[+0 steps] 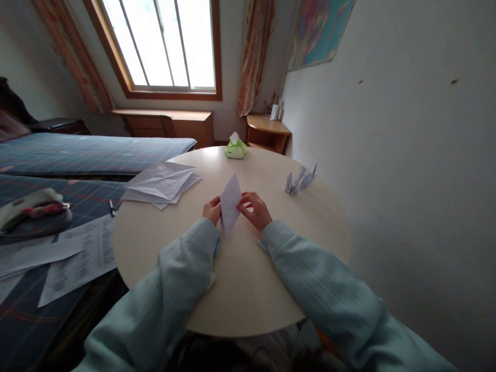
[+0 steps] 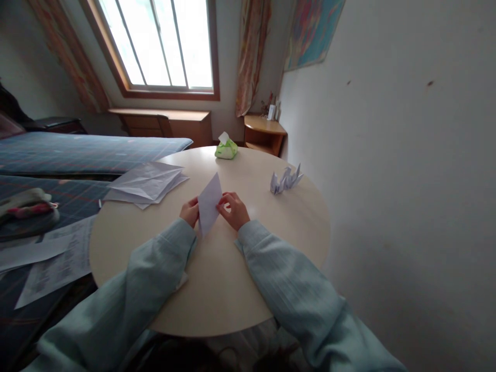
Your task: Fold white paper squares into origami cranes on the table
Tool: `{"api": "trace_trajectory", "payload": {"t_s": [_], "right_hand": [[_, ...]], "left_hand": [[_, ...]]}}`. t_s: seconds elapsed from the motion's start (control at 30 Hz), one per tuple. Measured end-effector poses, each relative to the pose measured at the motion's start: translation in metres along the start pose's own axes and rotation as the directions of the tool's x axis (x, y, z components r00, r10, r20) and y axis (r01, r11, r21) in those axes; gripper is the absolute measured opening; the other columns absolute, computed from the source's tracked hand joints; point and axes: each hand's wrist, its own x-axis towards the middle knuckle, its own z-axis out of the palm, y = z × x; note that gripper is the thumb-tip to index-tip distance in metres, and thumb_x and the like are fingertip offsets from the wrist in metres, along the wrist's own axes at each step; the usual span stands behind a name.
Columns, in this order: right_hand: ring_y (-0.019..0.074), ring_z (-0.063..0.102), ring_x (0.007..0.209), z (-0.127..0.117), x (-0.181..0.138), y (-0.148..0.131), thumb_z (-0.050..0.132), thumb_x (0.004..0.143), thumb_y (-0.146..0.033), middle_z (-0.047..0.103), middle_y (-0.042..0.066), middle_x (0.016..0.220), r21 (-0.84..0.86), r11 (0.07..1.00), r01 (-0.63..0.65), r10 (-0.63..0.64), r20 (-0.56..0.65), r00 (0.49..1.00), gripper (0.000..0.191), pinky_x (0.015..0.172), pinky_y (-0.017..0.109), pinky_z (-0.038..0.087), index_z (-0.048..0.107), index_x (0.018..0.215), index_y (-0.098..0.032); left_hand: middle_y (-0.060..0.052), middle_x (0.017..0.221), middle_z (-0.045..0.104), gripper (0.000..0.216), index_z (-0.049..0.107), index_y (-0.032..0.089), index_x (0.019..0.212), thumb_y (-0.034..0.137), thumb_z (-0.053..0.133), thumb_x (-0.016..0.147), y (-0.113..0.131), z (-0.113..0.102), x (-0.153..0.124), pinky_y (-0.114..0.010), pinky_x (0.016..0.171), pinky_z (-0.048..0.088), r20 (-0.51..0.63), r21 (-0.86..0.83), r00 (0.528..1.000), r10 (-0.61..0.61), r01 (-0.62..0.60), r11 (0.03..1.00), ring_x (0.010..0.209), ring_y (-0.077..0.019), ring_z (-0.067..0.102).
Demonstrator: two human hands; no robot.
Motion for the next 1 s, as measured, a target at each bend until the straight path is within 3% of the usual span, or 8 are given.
{"api": "trace_trajectory", "payload": {"t_s": [0.2, 0.33, 0.6, 1.0], "right_hand": [[0.0105, 0.050, 0.076, 0.002, 0.000, 0.002, 0.056, 0.066, -0.028, 0.047, 0.005, 0.094, 0.018, 0.998, -0.061, 0.061, 0.041, 0.997, 0.012, 0.057, 0.022, 0.047, 0.056, 0.069, -0.017], [0.0118, 0.050, 0.079, 0.000, 0.001, -0.001, 0.046, 0.074, -0.037, 0.047, 0.006, 0.093, 0.049, 0.993, -0.110, 0.106, 0.071, 0.992, 0.025, 0.058, 0.022, 0.045, 0.060, 0.067, -0.017], [0.0116, 0.050, 0.075, -0.002, 0.001, -0.005, 0.053, 0.065, -0.048, 0.047, 0.007, 0.094, 0.006, 0.986, -0.167, 0.165, 0.118, 0.979, 0.034, 0.056, 0.023, 0.043, 0.060, 0.065, -0.014], [0.0094, 0.050, 0.069, 0.000, 0.002, 0.000, 0.049, 0.069, -0.044, 0.049, 0.006, 0.091, -0.030, 0.988, -0.150, 0.153, 0.108, 0.982, 0.032, 0.057, 0.023, 0.042, 0.059, 0.063, -0.014]], "left_hand": [[0.003, 0.055, 0.060, 0.040, 0.056, 0.013, 0.065, 0.034, 0.070, 0.034, 0.002, 0.003, -0.003, -0.021, 0.052, 0.040, 0.063, 0.019, 0.998, -0.019, 0.018, 1.000, 0.051, -0.0097, 0.053], [0.002, 0.056, 0.060, 0.040, 0.054, 0.013, 0.065, 0.035, 0.070, 0.035, 0.002, 0.003, -0.005, -0.023, 0.056, 0.041, 0.088, 0.051, 0.996, 0.002, -0.007, 0.999, 0.054, -0.0105, 0.054], [0.002, 0.058, 0.058, 0.035, 0.052, 0.013, 0.066, 0.031, 0.069, 0.041, 0.002, 0.002, -0.008, -0.022, 0.053, 0.040, 0.167, 0.178, 0.985, 0.054, -0.084, 0.980, 0.054, -0.0100, 0.054], [0.005, 0.047, 0.052, 0.031, 0.051, 0.013, 0.056, 0.036, 0.067, 0.043, 0.001, 0.003, -0.011, -0.018, 0.044, 0.035, 0.177, 0.196, 0.984, 0.010, -0.045, 0.980, 0.045, -0.0071, 0.048]]}}
